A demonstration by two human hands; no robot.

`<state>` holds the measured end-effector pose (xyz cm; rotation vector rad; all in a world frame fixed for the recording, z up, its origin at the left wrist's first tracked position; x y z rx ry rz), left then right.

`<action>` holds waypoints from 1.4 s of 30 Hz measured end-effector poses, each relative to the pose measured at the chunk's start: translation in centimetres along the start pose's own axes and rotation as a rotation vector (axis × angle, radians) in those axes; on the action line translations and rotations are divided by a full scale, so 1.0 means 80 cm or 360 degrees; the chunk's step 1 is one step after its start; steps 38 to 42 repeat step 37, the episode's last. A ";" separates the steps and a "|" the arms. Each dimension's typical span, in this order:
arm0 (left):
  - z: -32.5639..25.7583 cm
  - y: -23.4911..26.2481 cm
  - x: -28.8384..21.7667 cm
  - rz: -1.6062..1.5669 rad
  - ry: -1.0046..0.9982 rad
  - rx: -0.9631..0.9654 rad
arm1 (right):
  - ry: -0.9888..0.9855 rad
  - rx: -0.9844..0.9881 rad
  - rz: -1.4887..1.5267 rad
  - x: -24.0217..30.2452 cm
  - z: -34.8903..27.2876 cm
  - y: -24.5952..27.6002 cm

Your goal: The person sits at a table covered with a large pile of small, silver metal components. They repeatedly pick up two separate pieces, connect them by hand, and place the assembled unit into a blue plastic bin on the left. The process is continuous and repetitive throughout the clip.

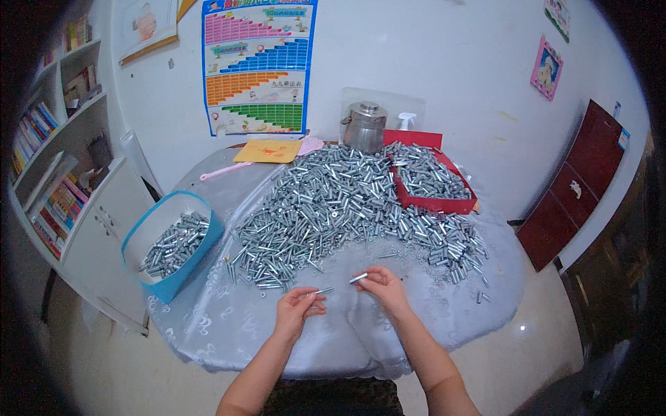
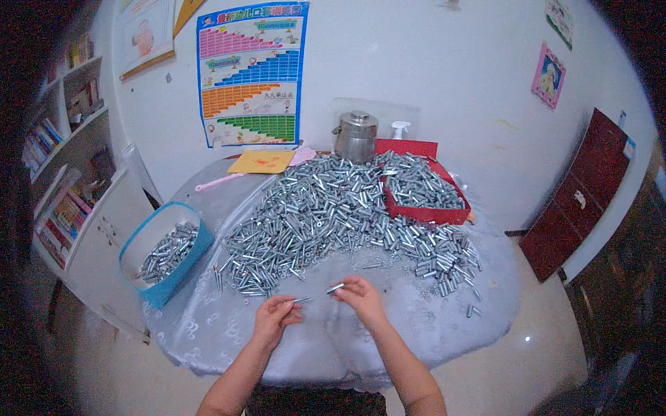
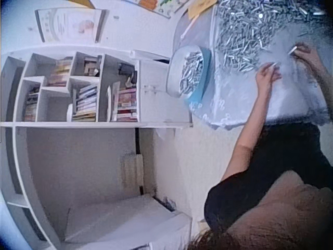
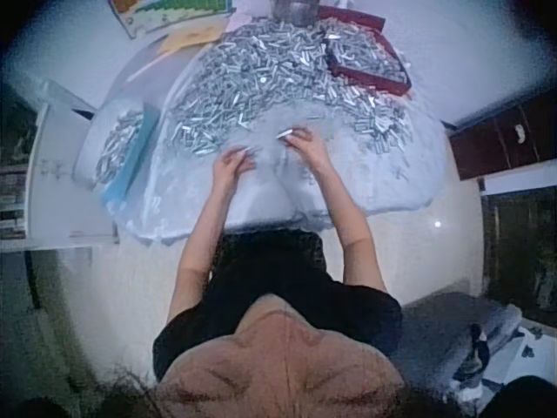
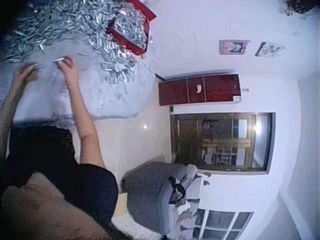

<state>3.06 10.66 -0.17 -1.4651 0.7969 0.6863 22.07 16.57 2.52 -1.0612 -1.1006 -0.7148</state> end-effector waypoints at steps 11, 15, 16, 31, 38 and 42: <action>0.000 0.003 0.002 -0.0038 0.0005 0.0029 | -0.0035 0.0095 -0.0095 -0.016 -0.002 -0.039; 0.000 0.002 0.007 -0.0005 0.0052 0.0029 | -0.0046 0.0161 -0.0053 -0.015 -0.007 -0.053; 0.001 0.000 0.008 0.0002 0.0068 0.0042 | -0.0048 0.0180 -0.0055 -0.017 -0.008 -0.056; -0.006 -0.012 0.011 0.0343 0.0134 0.0129 | -0.0065 0.0254 -0.0686 -0.022 -0.010 -0.071; -0.002 0.007 0.008 0.0201 0.0051 -0.0053 | -0.0102 -0.0241 -0.1012 0.009 0.015 0.054; -0.002 0.007 0.008 0.0201 0.0051 -0.0053 | -0.0102 -0.0241 -0.1012 0.009 0.015 0.054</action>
Point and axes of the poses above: each hand's wrist, its own z-axis towards the middle knuckle, its own y-axis out of the back of the hand, x = y × z, the point moved 8 cm from there along z, towards the middle knuckle, and after that the axes turned 4 degrees about x, right-handed, at the moved point
